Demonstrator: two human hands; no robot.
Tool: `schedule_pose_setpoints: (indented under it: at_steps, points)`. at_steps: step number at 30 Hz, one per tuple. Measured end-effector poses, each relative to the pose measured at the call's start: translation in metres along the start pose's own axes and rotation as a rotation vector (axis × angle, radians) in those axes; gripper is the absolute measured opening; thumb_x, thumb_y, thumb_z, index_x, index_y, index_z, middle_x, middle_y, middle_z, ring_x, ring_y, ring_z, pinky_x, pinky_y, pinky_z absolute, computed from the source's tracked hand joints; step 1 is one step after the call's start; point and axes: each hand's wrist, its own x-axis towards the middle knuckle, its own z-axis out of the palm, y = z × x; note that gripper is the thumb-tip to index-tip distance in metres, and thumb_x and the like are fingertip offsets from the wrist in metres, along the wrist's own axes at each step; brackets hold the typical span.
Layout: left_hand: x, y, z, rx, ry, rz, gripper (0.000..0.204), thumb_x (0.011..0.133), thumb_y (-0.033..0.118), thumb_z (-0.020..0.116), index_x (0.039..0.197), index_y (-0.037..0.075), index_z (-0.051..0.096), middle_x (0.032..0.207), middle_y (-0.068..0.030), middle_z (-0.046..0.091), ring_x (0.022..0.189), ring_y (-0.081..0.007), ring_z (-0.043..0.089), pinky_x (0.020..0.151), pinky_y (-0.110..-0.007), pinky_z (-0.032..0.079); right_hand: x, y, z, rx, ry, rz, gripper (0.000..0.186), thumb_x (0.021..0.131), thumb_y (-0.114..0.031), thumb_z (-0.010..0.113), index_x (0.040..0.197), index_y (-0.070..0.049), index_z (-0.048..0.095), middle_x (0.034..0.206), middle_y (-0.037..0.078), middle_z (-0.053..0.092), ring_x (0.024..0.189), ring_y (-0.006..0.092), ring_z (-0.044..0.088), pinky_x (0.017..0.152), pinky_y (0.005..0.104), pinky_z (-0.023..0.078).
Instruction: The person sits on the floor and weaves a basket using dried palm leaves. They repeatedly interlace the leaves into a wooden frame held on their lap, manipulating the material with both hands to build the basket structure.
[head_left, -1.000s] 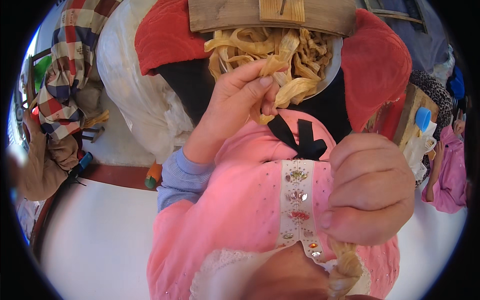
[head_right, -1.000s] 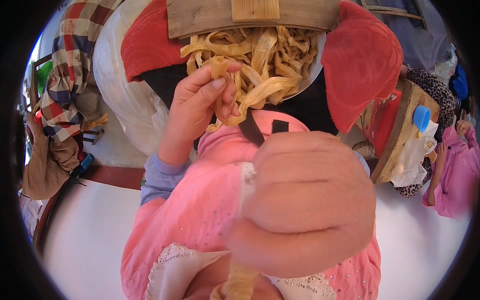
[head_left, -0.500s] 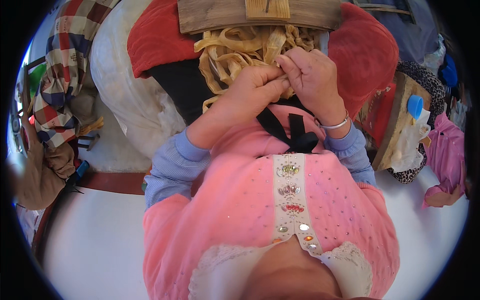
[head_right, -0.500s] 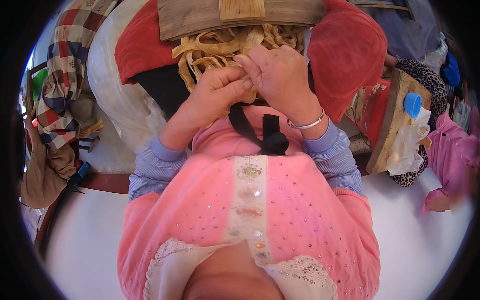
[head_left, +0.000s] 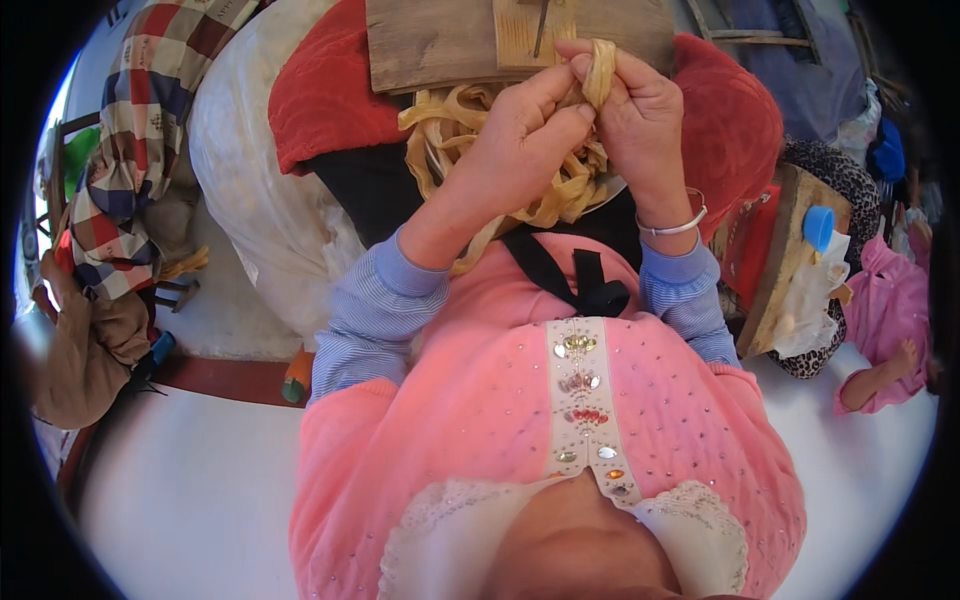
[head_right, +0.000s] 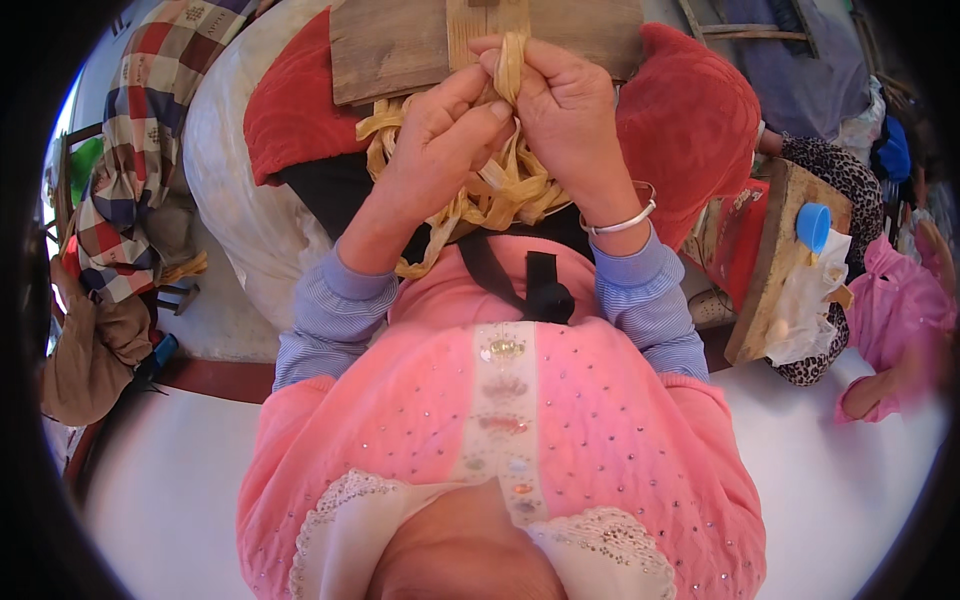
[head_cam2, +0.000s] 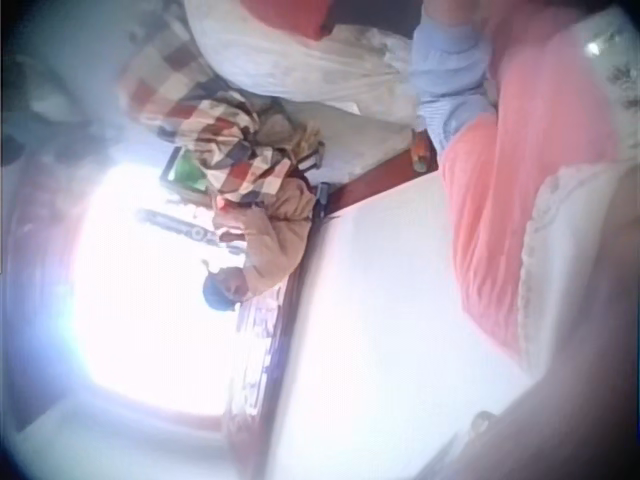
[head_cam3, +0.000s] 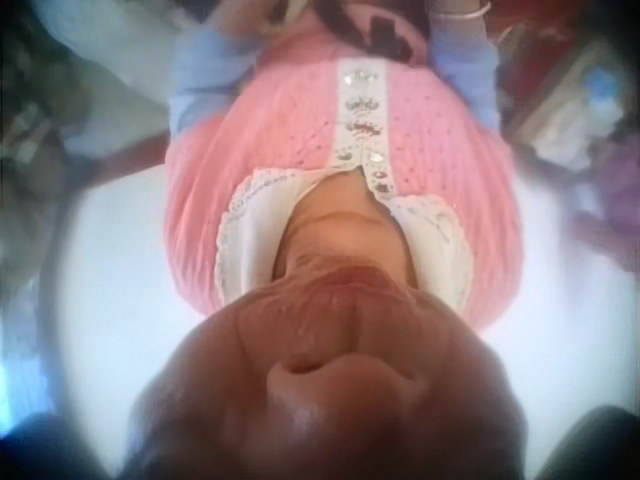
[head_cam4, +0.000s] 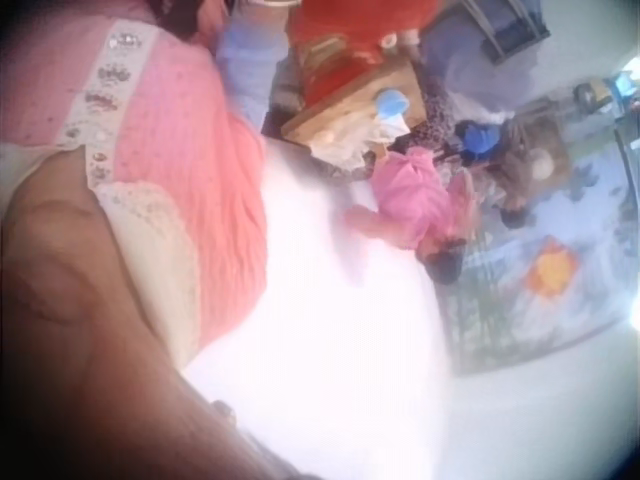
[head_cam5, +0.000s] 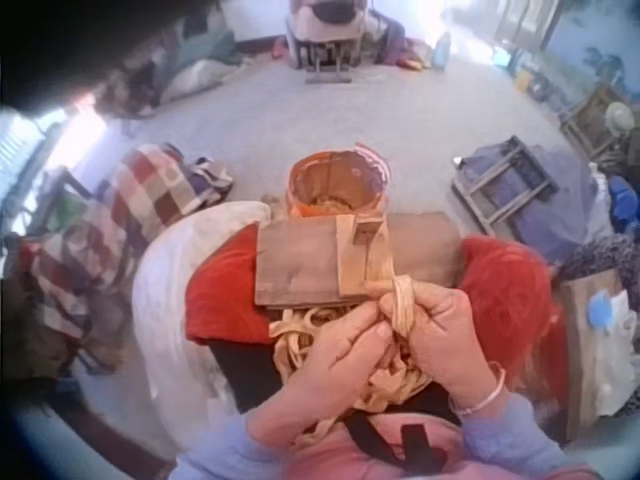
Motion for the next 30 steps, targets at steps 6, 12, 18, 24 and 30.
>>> schedule_pose_setpoints:
  at_steps: [6, 12, 18, 24, 30]
  points:
    - [0.002, -0.018, -0.015, -0.273, 0.006, -0.25, 0.015, 0.092, 0.011, 0.051, 0.107, 0.007, 0.055, 0.068, 0.0039, 0.047, 0.049, -0.0016, 0.032, 0.044, -0.018, 0.025, 0.007, 0.032, -0.007, -0.855, 0.115, -0.448, 0.013, 0.085, -0.022, 0.064, 0.094, -0.017, 0.071, 0.074, 0.004, 0.066, 0.062, 0.0258, 0.061, 0.056, 0.0355, 0.047]
    - [-0.006, -0.04, -0.035, 0.265, 0.042, -0.121, 0.01, 0.093, 0.011, 0.053, 0.098, 0.005, 0.058, 0.067, 0.0018, 0.049, 0.056, -0.0095, 0.048, 0.047, -0.024, 0.036, 0.003, 0.028, -0.015, -1.139, -0.067, -0.467, 0.017, 0.089, -0.021, 0.058, 0.098, -0.014, 0.07, 0.084, 0.008, 0.066, 0.075, 0.0264, 0.062, 0.063, 0.0323, 0.047]
    - [-0.016, -0.036, -0.034, 1.237, 0.154, 0.367, 0.012, 0.084, 0.006, 0.056, 0.095, 0.004, 0.06, 0.078, -0.012, 0.059, 0.068, -0.0294, 0.059, 0.057, -0.036, 0.047, -0.022, 0.062, -0.01, -0.237, -0.158, 0.278, 0.016, 0.086, -0.022, 0.062, 0.096, -0.013, 0.071, 0.078, 0.008, 0.064, 0.074, 0.0264, 0.061, 0.065, 0.0358, 0.046]
    - [-0.024, -0.037, -0.027, 0.487, 0.09, -0.204, 0.013, 0.088, 0.013, 0.058, 0.096, 0.004, 0.062, 0.073, -0.0038, 0.057, 0.062, -0.0185, 0.057, 0.054, -0.032, 0.045, -0.009, 0.043, -0.017, -0.942, -0.005, -0.543, 0.017, 0.082, -0.02, 0.066, 0.097, -0.015, 0.071, 0.091, 0.006, 0.067, 0.076, 0.0232, 0.062, 0.068, 0.0329, 0.046]
    - [-0.018, -0.025, -0.038, 1.04, 0.133, 0.222, 0.015, 0.087, 0.011, 0.059, 0.099, 0.003, 0.064, 0.083, -0.005, 0.06, 0.07, -0.0225, 0.062, 0.057, -0.031, 0.047, -0.019, 0.04, -0.012, -0.412, -0.106, -0.041, 0.017, 0.089, -0.023, 0.062, 0.088, -0.009, 0.071, 0.081, -0.002, 0.064, 0.069, 0.0086, 0.056, 0.061, 0.0238, 0.041]
